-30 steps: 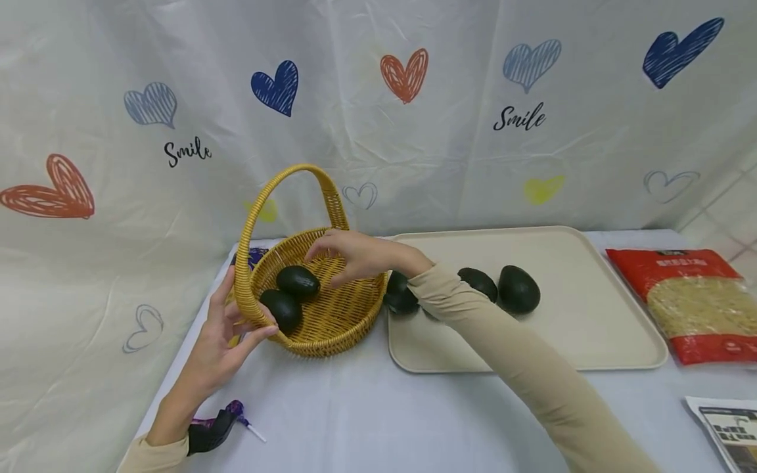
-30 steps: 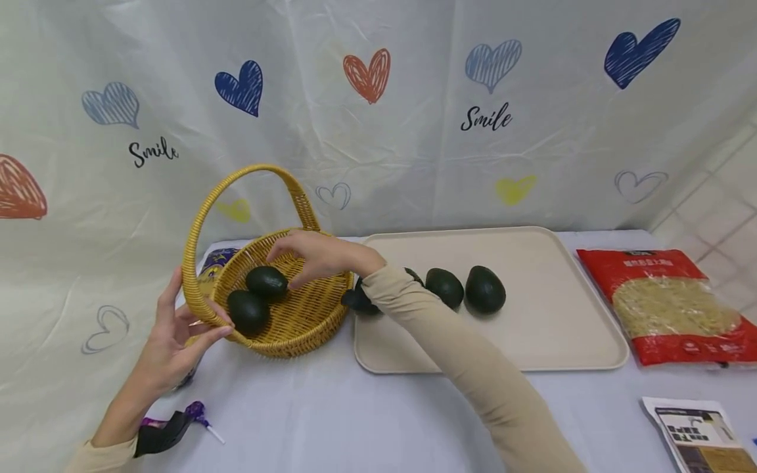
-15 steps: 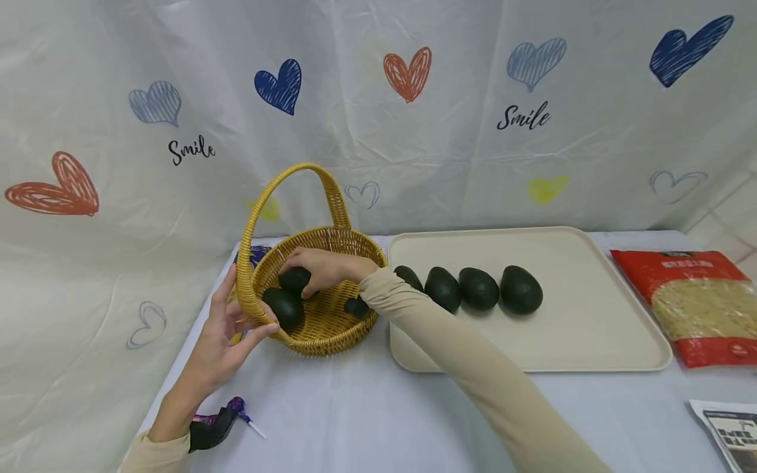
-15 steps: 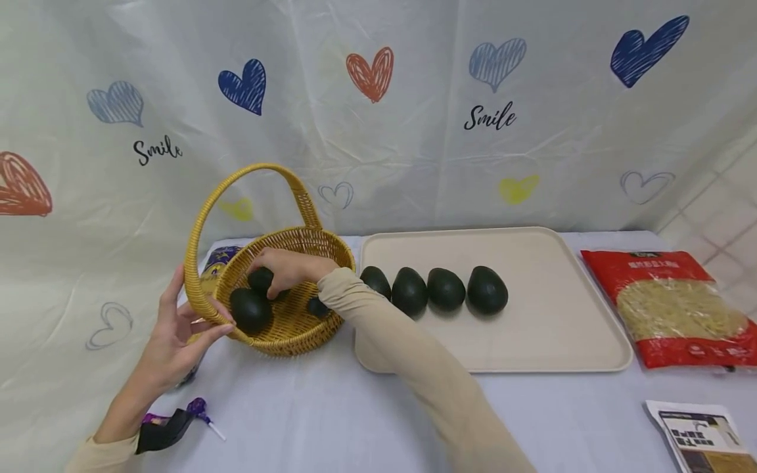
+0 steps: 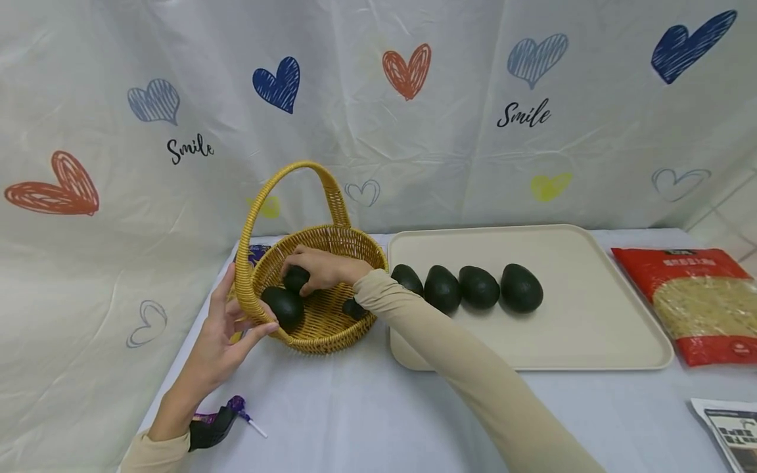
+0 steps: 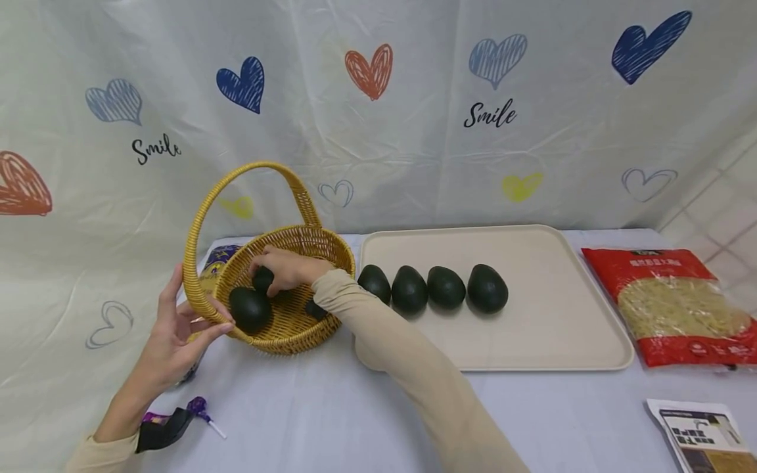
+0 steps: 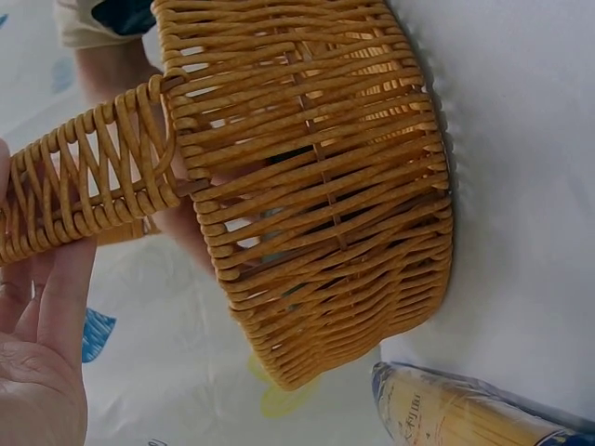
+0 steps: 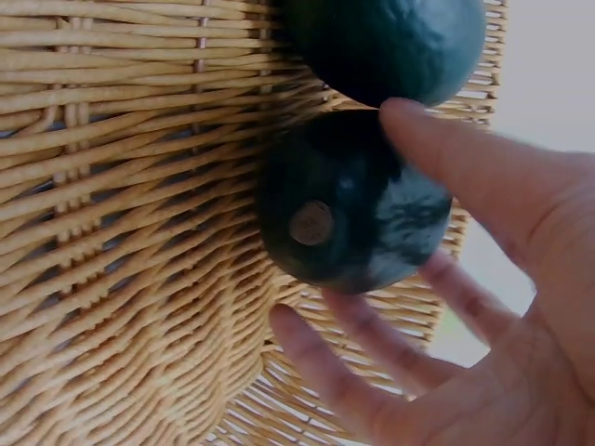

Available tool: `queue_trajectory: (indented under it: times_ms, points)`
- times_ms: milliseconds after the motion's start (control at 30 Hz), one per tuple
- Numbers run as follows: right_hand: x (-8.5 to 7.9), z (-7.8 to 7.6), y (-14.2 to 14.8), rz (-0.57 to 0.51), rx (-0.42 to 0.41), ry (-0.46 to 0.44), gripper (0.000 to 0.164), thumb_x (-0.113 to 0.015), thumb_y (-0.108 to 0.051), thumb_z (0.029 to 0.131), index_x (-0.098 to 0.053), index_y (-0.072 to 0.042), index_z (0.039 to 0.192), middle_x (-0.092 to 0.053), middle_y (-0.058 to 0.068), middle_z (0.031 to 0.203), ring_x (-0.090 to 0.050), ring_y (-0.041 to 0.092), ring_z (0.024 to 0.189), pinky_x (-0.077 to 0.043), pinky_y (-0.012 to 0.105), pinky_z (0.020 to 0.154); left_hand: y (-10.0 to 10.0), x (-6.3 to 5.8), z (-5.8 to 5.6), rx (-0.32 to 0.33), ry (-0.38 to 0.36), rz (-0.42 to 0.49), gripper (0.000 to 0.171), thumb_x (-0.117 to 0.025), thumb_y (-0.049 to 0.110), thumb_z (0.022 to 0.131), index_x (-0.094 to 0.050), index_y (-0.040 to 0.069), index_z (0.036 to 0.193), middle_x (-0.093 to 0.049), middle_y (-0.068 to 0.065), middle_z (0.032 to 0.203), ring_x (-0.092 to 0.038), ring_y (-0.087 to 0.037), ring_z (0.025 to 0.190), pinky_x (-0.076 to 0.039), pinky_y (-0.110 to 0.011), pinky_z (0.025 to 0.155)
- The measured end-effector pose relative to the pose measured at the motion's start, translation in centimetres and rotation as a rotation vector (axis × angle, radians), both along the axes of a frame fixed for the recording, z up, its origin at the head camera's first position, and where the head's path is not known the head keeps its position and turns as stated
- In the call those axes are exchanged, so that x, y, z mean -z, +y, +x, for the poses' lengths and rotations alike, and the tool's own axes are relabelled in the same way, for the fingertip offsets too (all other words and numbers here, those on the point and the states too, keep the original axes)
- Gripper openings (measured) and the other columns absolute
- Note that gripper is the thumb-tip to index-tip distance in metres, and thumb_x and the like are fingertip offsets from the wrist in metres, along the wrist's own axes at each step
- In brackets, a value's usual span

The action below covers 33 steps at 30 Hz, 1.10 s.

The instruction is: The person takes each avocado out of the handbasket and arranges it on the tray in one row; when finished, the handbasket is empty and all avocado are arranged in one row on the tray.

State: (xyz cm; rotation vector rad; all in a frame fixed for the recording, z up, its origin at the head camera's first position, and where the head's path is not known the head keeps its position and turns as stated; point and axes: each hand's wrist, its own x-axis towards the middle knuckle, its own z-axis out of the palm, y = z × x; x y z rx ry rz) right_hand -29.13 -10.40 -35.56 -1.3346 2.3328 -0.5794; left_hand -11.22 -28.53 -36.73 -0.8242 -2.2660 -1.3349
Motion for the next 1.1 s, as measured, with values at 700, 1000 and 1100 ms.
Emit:
queue_trajectory:
  times_ms: [700, 1000, 1100]
  points:
    - [-2.2, 1.5, 2.6, 0.272, 0.071, -0.210, 0.066, -0.082, -0.007, 0.092, -0.055, -0.018, 0.151, -0.045, 0.008, 0.155, -0.057, 0.021, 0.119, -0.063, 0.030, 0.076, 0.7, -0.3, 0.2, -0.043, -0.034, -0.002, 0.126, -0.071, -0.035, 0.072, -0.001, 0.008, 0.167, -0.070, 0.007, 0.097, -0.069, -0.001, 0.097, -0.058, -0.016, 0.085]
    - [-2.5, 1.4, 3.2, 0.263, 0.005, -0.012, 0.062, -0.087, -0.013, 0.087, -0.061, -0.020, 0.143, -0.058, 0.004, 0.140, -0.054, 0.014, 0.116, -0.052, 0.027, 0.092, 0.7, -0.2, 0.2, -0.057, -0.027, -0.012, 0.127, -0.072, -0.035, 0.072, -0.001, 0.008, 0.167, -0.069, 0.007, 0.098, -0.069, 0.001, 0.100, -0.057, -0.015, 0.086]
    - [-3.3, 1.6, 3.8, 0.203, -0.038, 0.021, 0.060, -0.086, -0.014, 0.088, -0.061, -0.017, 0.142, -0.060, 0.003, 0.138, -0.054, 0.015, 0.118, -0.050, 0.029, 0.096, 0.5, -0.1, 0.4, -0.052, -0.005, -0.008, 0.128, -0.071, -0.037, 0.069, -0.001, 0.008, 0.167, -0.069, 0.007, 0.100, -0.069, 0.000, 0.099, -0.057, -0.016, 0.086]
